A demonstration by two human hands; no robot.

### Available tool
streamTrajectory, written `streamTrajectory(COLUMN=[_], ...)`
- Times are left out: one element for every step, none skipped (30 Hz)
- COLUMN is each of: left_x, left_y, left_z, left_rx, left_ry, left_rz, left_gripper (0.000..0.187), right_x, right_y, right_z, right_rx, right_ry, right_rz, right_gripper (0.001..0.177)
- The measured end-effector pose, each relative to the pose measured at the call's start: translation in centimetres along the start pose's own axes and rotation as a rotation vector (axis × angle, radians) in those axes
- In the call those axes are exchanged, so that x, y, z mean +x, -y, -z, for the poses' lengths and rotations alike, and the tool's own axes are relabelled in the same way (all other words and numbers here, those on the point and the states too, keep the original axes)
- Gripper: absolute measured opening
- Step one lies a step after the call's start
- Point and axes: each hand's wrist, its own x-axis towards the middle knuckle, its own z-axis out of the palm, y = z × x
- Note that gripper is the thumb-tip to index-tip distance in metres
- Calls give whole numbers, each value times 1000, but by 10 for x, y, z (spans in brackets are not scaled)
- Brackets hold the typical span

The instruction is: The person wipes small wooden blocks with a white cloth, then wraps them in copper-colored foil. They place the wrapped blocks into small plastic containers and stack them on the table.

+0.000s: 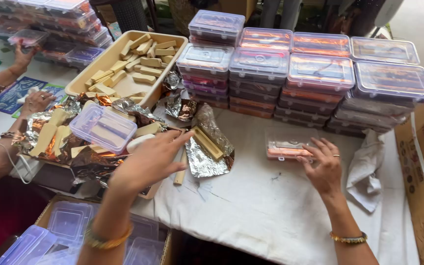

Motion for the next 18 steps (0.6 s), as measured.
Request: streamTrajectory(left_x=[-13,-26,-39,-50,-59,-69,-78,-88,-98,-107,-116,-125,-135,-144,-153,-157,-160,-163], left_y=[2,4,5,4,3,2,0,-2,-3,-4,-5,-7,0,7,13,16,18,21], left_z=[8,16,25,27,30,34,34,34,35,34,33,31,23,15,6,2,-1,-5], left_rx=[-3,19,42,42,49,56,56,74,96,99,69,38,38,13,-13,-15,3,20], left_ry=[5,5,9,18,17,15,12,-13,-38,-41,14,70,69,75,84,87,101,114], left_rz=[6,31,52,55,96,137,140,115,94,101,98,95,103,107,108,113,114,115], left_gripper=[82,84,86,86,86,85,85,85,85,85,86,86,86,88,90,90,91,93], right_x=[3,5,6,7,11,15,19,22,27,30,32,35,38,42,43,43,43,43], right_y=[15,29,43,57,70,83,91,101,111,114,116,118,115,111,106,97,87,77], right_z=[-2,-5,-7,-15,-22,-29,-29,-28,-29,-31,-33,-36,-37,-38,-38,-41,-43,-44], right_rx=[4,149,295,299,403,506,507,390,276,280,194,107,111,-2,-117,-114,-184,-255], right_ry=[8,0,-8,-1,126,254,254,269,283,281,355,427,429,490,553,557,588,617], right_rz=[2,46,84,80,123,168,171,264,359,365,369,371,377,356,329,332,295,257], right_gripper=[36,35,35,35,33,32,32,32,32,32,35,38,38,43,49,49,54,59])
